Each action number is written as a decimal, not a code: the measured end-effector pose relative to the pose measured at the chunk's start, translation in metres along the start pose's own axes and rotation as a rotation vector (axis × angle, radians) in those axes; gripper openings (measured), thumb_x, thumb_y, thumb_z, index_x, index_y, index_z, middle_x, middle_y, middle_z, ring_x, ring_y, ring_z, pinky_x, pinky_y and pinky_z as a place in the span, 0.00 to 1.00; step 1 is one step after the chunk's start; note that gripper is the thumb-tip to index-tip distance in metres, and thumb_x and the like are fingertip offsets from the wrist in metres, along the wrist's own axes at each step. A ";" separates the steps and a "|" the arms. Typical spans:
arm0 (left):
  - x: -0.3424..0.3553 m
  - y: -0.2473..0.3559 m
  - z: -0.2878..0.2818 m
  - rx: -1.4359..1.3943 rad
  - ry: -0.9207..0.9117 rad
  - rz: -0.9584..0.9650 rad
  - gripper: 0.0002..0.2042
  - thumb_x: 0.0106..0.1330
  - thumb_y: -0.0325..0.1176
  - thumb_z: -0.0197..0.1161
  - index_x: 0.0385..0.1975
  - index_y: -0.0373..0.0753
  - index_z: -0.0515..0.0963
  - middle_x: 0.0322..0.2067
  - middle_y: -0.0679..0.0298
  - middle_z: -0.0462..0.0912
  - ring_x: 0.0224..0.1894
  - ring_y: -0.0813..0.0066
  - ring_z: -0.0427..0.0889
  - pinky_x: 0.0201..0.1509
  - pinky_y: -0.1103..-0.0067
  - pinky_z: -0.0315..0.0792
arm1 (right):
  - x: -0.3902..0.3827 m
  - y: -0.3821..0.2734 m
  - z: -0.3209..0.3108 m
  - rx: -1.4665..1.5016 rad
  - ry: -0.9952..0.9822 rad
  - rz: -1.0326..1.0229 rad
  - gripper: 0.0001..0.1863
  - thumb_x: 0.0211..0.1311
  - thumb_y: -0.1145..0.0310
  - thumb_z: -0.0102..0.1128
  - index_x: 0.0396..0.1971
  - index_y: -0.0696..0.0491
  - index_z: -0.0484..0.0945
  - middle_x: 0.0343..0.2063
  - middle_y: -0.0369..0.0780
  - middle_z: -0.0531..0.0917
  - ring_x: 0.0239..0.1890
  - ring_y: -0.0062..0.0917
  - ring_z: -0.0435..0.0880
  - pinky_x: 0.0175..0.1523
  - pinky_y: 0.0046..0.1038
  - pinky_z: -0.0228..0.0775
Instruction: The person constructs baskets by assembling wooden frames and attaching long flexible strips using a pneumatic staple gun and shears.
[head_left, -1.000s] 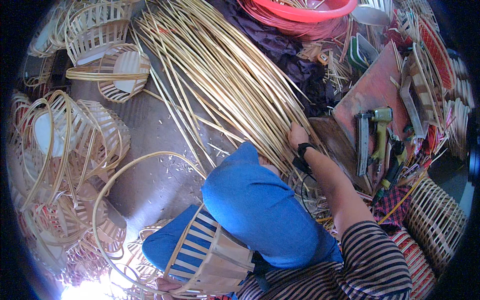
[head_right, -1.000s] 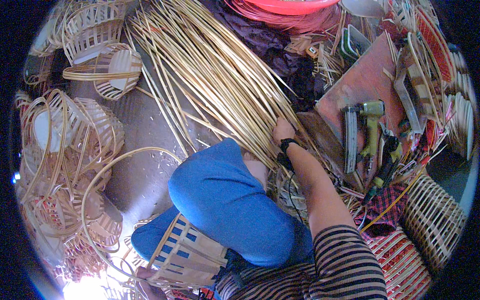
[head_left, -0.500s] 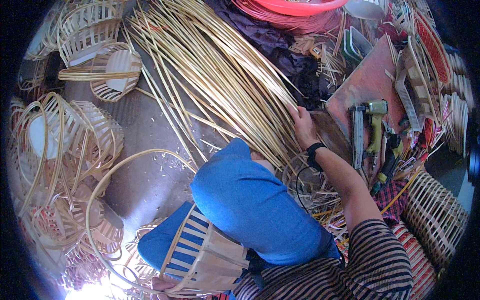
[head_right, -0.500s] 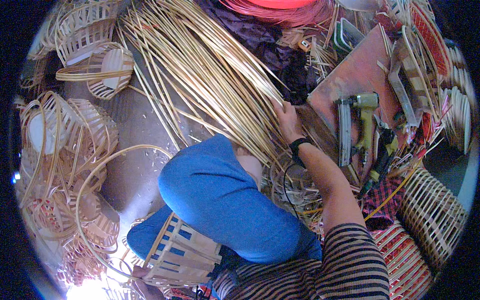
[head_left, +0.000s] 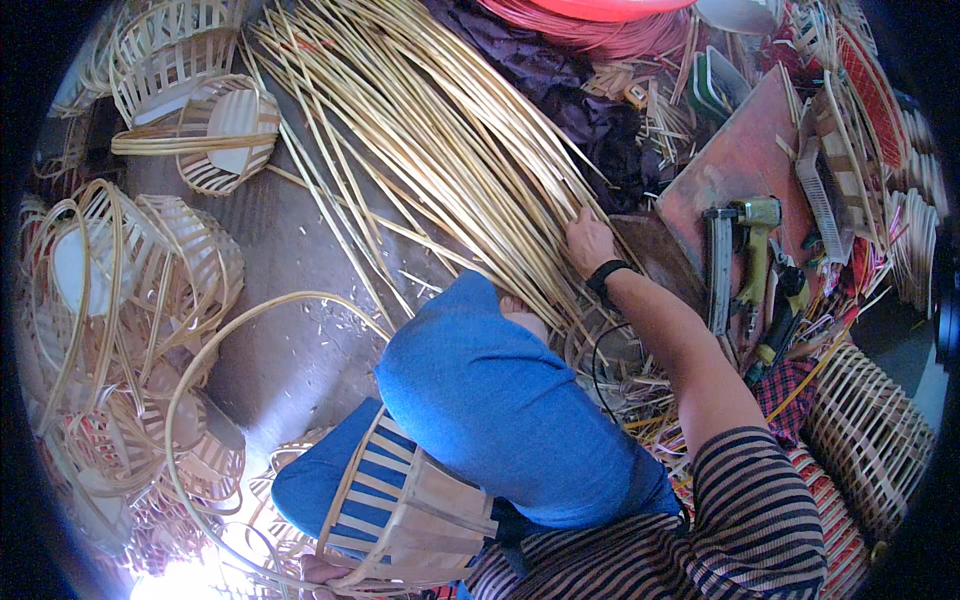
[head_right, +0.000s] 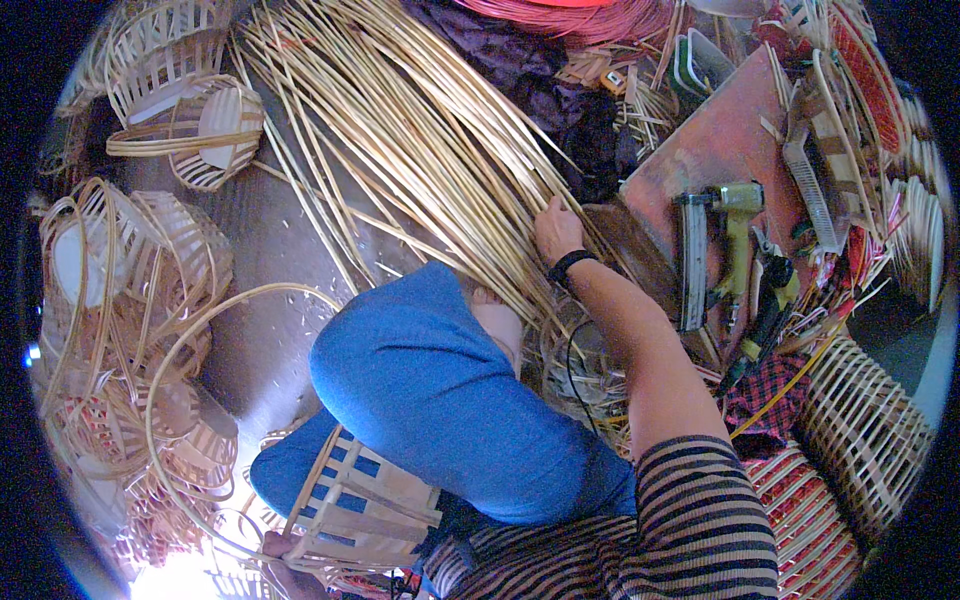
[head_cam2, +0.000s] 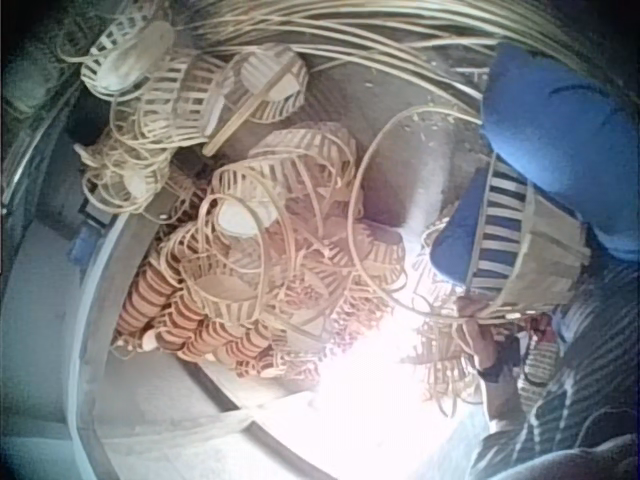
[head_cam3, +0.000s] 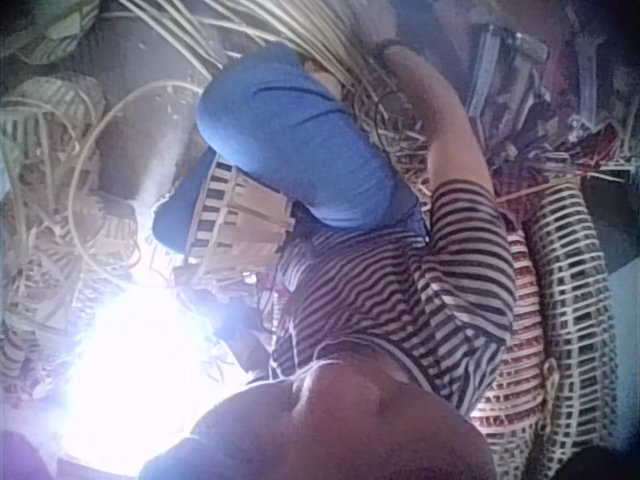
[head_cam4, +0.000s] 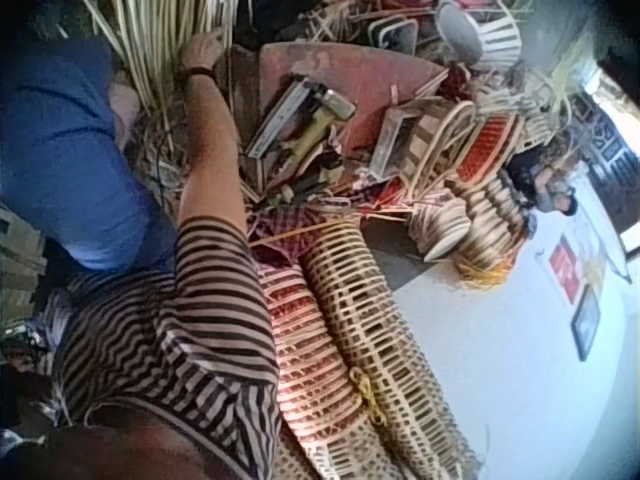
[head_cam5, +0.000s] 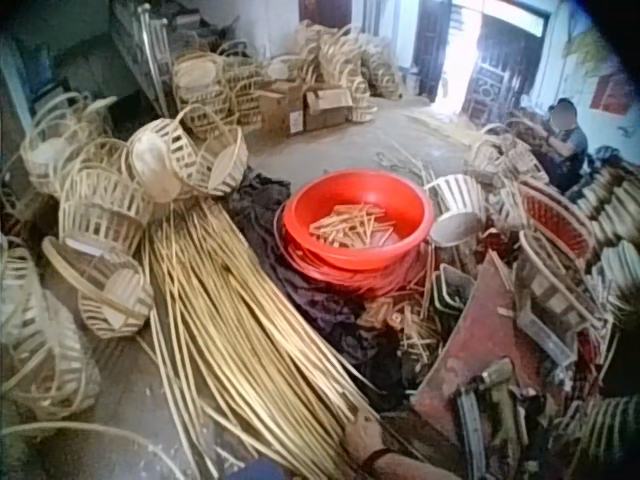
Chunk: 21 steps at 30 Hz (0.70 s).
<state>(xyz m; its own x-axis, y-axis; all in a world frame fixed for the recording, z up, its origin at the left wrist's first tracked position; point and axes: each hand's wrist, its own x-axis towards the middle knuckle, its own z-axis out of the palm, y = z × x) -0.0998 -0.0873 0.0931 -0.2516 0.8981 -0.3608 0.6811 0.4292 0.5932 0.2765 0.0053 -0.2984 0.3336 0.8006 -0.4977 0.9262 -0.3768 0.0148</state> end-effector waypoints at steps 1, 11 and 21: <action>0.002 0.001 0.000 -0.004 -0.002 0.004 0.15 0.56 0.42 0.44 0.24 0.34 0.65 0.24 0.63 0.63 0.27 0.75 0.62 0.30 0.81 0.57 | -0.001 0.000 0.002 -0.004 -0.013 0.014 0.07 0.43 0.69 0.49 0.24 0.55 0.72 0.41 0.46 0.65 0.25 0.31 0.75 0.22 0.26 0.68; 0.019 0.005 0.013 -0.045 -0.020 0.034 0.16 0.55 0.44 0.44 0.23 0.34 0.65 0.22 0.64 0.62 0.26 0.77 0.62 0.30 0.82 0.56 | -0.049 -0.004 0.032 0.310 -0.050 -0.063 0.13 0.45 0.75 0.46 0.35 0.58 0.63 0.41 0.48 0.62 0.37 0.42 0.68 0.36 0.33 0.67; 0.050 -0.006 0.046 -0.132 -0.033 0.105 0.17 0.55 0.46 0.44 0.22 0.34 0.64 0.21 0.65 0.62 0.25 0.79 0.61 0.29 0.83 0.55 | -0.037 -0.012 0.036 0.408 -0.234 0.212 0.23 0.42 0.73 0.47 0.43 0.63 0.58 0.48 0.49 0.54 0.49 0.42 0.56 0.52 0.34 0.54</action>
<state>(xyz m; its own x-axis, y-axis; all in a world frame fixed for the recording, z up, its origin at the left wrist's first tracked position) -0.0845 -0.0490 0.0380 -0.1595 0.9358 -0.3145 0.6057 0.3443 0.7173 0.2470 -0.0367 -0.3116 0.4149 0.5789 -0.7019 0.6833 -0.7077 -0.1797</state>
